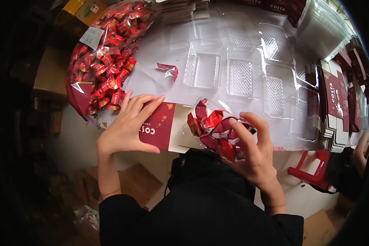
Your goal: The person assembles small red Costa Coffee boxes, places clear plastic trays on the table, and fills each tray with individually wrapped red wafers from a large bag. The person then places the filled trays into the assembled boxes and closes them.
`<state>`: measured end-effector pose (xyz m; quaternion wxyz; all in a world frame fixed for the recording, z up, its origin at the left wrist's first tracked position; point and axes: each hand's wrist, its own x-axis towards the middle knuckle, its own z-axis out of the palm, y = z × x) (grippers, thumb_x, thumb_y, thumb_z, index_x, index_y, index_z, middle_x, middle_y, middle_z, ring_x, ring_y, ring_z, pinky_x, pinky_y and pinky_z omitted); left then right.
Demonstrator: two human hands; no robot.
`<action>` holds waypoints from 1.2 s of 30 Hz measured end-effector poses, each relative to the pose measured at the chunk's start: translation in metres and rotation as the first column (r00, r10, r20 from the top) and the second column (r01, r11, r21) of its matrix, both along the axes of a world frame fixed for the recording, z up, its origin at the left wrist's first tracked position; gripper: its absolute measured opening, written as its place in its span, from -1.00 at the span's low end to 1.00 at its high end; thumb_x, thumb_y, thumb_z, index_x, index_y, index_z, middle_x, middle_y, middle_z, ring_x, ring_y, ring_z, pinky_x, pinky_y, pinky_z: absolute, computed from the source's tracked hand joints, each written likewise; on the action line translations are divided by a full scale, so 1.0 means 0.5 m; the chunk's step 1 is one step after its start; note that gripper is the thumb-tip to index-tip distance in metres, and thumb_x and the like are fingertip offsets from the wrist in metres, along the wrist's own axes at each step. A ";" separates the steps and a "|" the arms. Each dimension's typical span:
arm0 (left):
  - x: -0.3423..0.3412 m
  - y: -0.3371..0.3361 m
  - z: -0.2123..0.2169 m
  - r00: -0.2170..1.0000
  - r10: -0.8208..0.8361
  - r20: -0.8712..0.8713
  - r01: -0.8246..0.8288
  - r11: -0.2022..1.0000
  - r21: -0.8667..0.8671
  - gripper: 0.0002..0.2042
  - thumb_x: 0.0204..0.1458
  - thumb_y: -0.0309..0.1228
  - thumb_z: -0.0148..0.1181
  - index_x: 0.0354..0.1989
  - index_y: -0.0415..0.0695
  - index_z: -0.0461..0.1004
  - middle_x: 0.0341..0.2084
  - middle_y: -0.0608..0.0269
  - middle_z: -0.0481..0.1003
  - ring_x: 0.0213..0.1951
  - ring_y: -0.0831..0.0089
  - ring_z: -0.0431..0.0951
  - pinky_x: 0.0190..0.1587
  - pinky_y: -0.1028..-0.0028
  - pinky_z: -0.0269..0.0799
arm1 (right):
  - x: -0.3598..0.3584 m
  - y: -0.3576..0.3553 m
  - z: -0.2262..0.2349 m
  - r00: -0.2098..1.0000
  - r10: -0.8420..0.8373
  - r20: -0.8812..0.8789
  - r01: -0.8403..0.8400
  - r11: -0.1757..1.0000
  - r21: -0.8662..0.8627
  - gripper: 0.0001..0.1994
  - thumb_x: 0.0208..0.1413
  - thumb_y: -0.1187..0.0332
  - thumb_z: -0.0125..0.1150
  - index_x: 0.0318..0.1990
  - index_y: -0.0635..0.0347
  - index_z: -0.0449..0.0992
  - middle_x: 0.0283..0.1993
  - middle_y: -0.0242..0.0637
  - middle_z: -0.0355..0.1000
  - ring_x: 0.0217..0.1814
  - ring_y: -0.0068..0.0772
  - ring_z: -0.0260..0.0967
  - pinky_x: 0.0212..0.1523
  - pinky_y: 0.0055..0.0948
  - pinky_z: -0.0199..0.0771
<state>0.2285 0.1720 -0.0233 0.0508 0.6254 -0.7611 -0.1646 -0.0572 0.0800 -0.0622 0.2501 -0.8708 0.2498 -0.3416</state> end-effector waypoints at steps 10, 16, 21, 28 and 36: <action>-0.005 0.006 -0.004 0.998 0.003 -0.059 -0.005 1.000 -0.021 -0.02 -0.54 -0.01 0.42 0.22 0.00 0.17 0.00 0.17 0.20 0.09 0.19 0.22 0.20 -0.20 -0.22 | 0.019 -0.017 -0.005 0.938 0.331 -0.105 -0.311 0.934 0.175 -0.25 -0.34 0.38 0.41 0.14 0.17 0.23 -0.05 -0.14 0.23 -0.11 -0.17 0.29 -0.19 -0.35 0.41; -0.008 0.000 -0.004 0.997 -0.014 -0.069 0.011 0.999 -0.045 -0.02 -0.58 0.00 0.43 0.19 -0.04 0.19 0.00 0.15 0.22 0.09 0.17 0.22 0.21 -0.16 -0.24 | 0.094 -0.016 -0.017 0.947 0.314 -0.065 -0.294 0.931 0.215 -0.15 -0.34 0.33 0.44 0.20 0.17 0.12 0.09 -0.06 0.14 0.04 -0.04 0.19 -0.02 -0.25 0.31; -0.012 0.014 -0.022 0.998 0.013 -0.067 -0.020 0.994 -0.106 -0.02 -0.64 -0.02 0.45 0.13 -0.13 0.24 0.01 0.11 0.24 0.08 0.13 0.24 0.23 -0.10 -0.24 | 0.056 0.007 -0.027 0.994 0.095 -0.057 -0.086 0.986 0.140 -0.12 -0.41 0.25 0.49 0.15 0.24 0.14 0.18 0.01 0.07 0.13 0.04 0.14 0.08 -0.20 0.22; -0.031 0.011 -0.025 0.996 0.047 -0.077 -0.061 0.982 -0.177 -0.05 -0.63 -0.03 0.45 0.10 -0.13 0.26 -0.01 0.09 0.27 0.07 0.13 0.26 0.19 -0.10 -0.14 | 0.070 0.037 -0.034 0.954 0.267 -0.134 -0.243 0.955 0.168 -0.35 -0.15 -0.08 0.24 0.00 0.25 0.35 -0.02 -0.25 0.37 0.09 -0.27 0.27 0.24 0.17 -0.24; -0.068 0.045 -0.055 0.941 0.207 -0.268 -0.321 0.797 -0.511 0.05 -0.61 0.04 0.47 0.19 -0.09 0.13 -0.01 0.00 0.23 0.00 0.09 0.28 0.06 0.11 0.18 | 0.082 0.033 -0.003 0.984 0.149 0.101 -0.153 0.987 0.040 -0.42 -0.10 0.14 0.29 0.05 0.24 0.31 0.08 -0.08 0.29 0.17 -0.12 0.19 0.26 0.11 -0.18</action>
